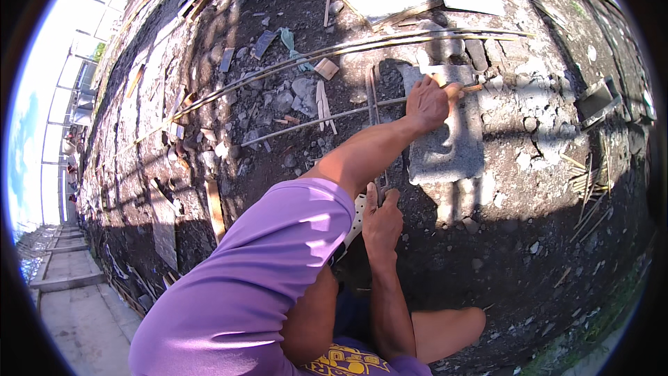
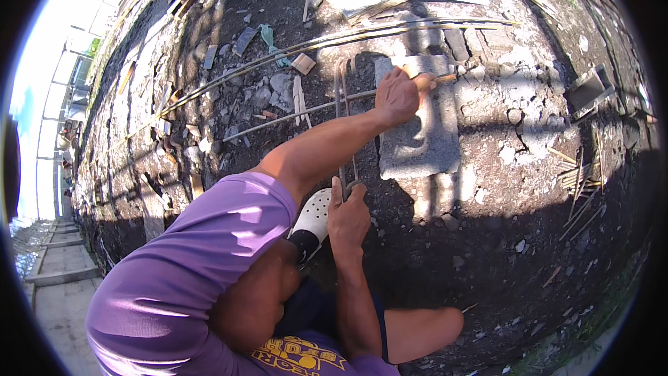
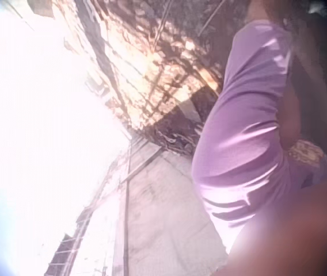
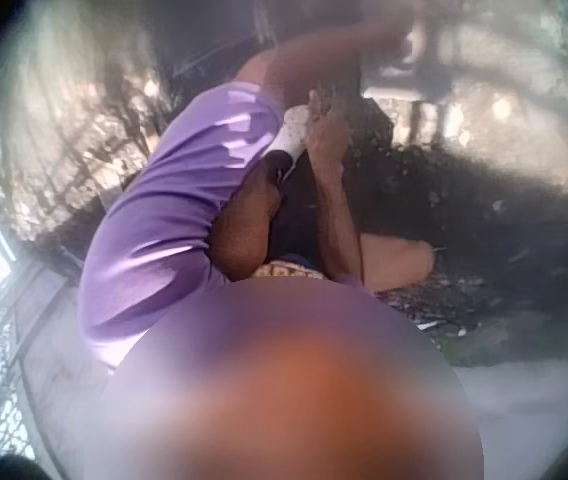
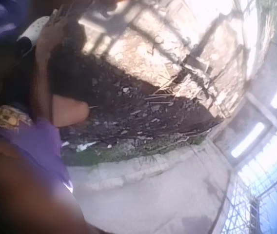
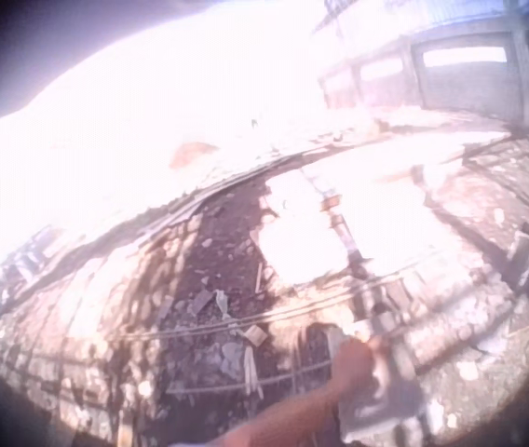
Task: The person uses a hacksaw to cut a metal rod placed on a concrete block. They repeatedly position the rod, saw through it, and then remove the cut piece, continuing the process with additional rods.
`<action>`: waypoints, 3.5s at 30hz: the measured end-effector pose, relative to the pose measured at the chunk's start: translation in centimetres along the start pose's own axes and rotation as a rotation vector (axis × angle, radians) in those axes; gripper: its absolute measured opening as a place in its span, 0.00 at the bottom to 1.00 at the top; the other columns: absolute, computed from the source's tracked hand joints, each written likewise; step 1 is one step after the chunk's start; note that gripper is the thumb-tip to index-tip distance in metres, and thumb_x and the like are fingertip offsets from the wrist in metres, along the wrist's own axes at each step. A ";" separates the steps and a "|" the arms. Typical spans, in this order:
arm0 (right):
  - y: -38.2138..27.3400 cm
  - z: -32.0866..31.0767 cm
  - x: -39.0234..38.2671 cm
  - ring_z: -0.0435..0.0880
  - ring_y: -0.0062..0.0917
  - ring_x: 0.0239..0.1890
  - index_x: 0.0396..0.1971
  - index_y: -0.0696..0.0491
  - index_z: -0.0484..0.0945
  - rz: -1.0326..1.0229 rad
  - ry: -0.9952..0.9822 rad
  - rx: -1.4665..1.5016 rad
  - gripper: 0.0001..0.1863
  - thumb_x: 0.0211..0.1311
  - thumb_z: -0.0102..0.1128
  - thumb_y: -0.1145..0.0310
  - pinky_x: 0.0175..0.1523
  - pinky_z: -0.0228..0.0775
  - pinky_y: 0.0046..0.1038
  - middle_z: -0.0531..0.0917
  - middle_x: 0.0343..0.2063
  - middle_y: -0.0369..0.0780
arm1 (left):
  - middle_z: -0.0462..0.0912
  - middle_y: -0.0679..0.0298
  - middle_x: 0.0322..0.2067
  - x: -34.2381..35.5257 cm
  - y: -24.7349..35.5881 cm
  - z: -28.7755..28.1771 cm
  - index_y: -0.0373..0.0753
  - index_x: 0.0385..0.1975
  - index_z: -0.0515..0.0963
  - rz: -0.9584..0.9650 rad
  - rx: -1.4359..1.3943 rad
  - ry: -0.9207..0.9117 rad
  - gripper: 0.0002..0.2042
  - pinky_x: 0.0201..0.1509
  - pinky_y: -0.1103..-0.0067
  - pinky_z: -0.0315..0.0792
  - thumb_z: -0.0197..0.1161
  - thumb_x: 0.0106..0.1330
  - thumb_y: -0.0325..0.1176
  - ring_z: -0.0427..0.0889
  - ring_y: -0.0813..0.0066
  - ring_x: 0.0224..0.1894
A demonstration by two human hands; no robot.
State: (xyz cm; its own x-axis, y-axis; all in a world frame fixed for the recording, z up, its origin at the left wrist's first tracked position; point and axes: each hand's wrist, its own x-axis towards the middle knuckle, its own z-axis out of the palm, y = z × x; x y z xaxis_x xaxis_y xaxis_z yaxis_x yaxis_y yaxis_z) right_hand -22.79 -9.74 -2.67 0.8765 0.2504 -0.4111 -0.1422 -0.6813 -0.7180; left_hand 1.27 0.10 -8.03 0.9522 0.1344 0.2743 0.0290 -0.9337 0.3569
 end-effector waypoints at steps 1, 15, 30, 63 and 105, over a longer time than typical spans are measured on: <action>0.0 -0.4 0.1 0.86 0.62 0.40 0.46 0.57 0.71 0.009 0.003 0.028 0.28 0.78 0.50 0.41 0.44 0.77 0.56 0.86 0.32 0.60 | 0.80 0.56 0.43 0.2 0.2 0.2 0.57 0.57 0.83 0.010 -0.034 0.048 0.17 0.54 0.62 0.71 0.53 0.79 0.52 0.77 0.55 0.49; 1.5 -1.7 0.9 0.87 0.60 0.38 0.48 0.58 0.69 -0.044 -0.112 0.097 0.24 0.75 0.59 0.50 0.43 0.80 0.54 0.86 0.34 0.59 | 0.76 0.61 0.40 -0.2 1.1 -0.7 0.54 0.54 0.84 0.082 -0.004 0.110 0.14 0.52 0.63 0.71 0.57 0.78 0.48 0.75 0.59 0.46; 0.7 -0.2 0.4 0.84 0.62 0.34 0.42 0.58 0.68 0.000 -0.039 0.013 0.22 0.76 0.60 0.52 0.36 0.74 0.53 0.83 0.26 0.58 | 0.75 0.59 0.42 0.0 -0.4 -0.5 0.68 0.59 0.78 0.028 -0.020 -0.009 0.16 0.51 0.66 0.69 0.61 0.72 0.45 0.76 0.56 0.50; 1.7 0.1 -3.7 0.84 0.61 0.30 0.40 0.58 0.69 0.052 0.037 0.001 0.20 0.76 0.60 0.54 0.33 0.74 0.49 0.81 0.23 0.56 | 0.77 0.58 0.40 0.5 -0.5 -0.1 0.55 0.37 0.83 0.004 -0.171 0.094 0.09 0.48 0.62 0.68 0.60 0.73 0.49 0.76 0.57 0.49; 1.2 1.9 2.5 0.86 0.58 0.32 0.41 0.58 0.68 -0.264 -0.016 0.144 0.16 0.71 0.64 0.64 0.35 0.76 0.50 0.83 0.24 0.54 | 0.78 0.60 0.39 0.6 -0.7 0.2 0.58 0.41 0.84 -0.025 -0.179 0.115 0.13 0.48 0.62 0.70 0.57 0.73 0.55 0.77 0.59 0.48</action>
State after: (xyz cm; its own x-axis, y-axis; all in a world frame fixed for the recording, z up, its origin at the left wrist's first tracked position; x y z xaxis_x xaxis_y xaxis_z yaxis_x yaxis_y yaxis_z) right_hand -21.64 -8.63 -5.57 0.8846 0.4175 -0.2078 0.0247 -0.4869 -0.8731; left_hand 1.91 0.77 -8.34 0.9107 0.2033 0.3597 -0.0121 -0.8571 0.5151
